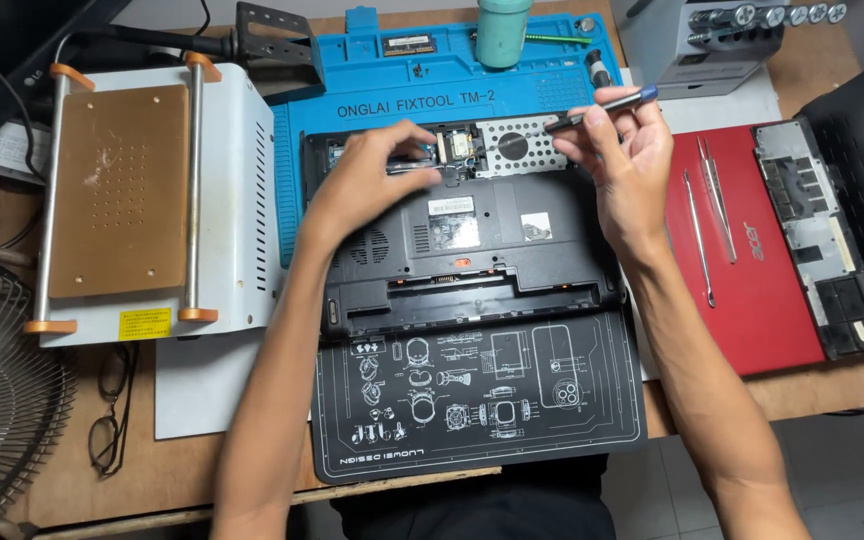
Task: The person is removing screws from the bottom of a laptop and extracting the optical drive to access internal components.
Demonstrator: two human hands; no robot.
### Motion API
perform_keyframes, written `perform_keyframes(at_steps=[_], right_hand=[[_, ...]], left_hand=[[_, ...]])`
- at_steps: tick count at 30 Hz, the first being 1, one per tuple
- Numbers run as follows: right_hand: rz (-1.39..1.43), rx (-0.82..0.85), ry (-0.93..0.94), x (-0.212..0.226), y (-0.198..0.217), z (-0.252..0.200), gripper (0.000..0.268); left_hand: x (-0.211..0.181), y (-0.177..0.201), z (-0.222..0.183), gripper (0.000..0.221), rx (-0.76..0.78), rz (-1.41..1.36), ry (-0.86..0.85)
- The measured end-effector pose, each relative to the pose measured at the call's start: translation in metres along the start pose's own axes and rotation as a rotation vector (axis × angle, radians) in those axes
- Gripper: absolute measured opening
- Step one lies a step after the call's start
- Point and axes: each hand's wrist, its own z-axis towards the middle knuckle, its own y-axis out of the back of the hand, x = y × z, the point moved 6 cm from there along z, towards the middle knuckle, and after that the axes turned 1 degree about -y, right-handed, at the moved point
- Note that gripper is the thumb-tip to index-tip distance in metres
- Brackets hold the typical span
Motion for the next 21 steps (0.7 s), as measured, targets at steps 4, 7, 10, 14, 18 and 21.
perform_keyframes(at_steps=[4, 7, 10, 14, 18, 21], right_hand=[[0.067, -0.017, -0.068, -0.025, 0.008, -0.012, 0.033], [0.112, 0.001, -0.11, -0.034, 0.006, -0.019, 0.035], [0.135, 0.003, -0.114, -0.034, 0.005, -0.022, 0.037], [0.166, -0.005, -0.124, -0.035, 0.005, -0.023, 0.036], [0.182, -0.018, -0.129, -0.04, 0.01, -0.022, 0.034], [0.158, -0.016, -0.123, -0.041, 0.012, -0.022, 0.035]], left_hand=[[-0.012, -0.014, -0.028, 0.038, -0.043, 0.041, -0.123], [-0.001, -0.024, -0.035, 0.031, -0.114, 0.097, -0.16], [0.007, -0.031, -0.039, 0.017, -0.19, 0.154, -0.174], [0.008, -0.033, -0.052, 0.003, -0.313, 0.17, -0.197], [0.008, -0.033, -0.063, 0.006, -0.394, 0.287, -0.213], [0.009, -0.036, -0.068, 0.009, -0.414, 0.41, -0.222]])
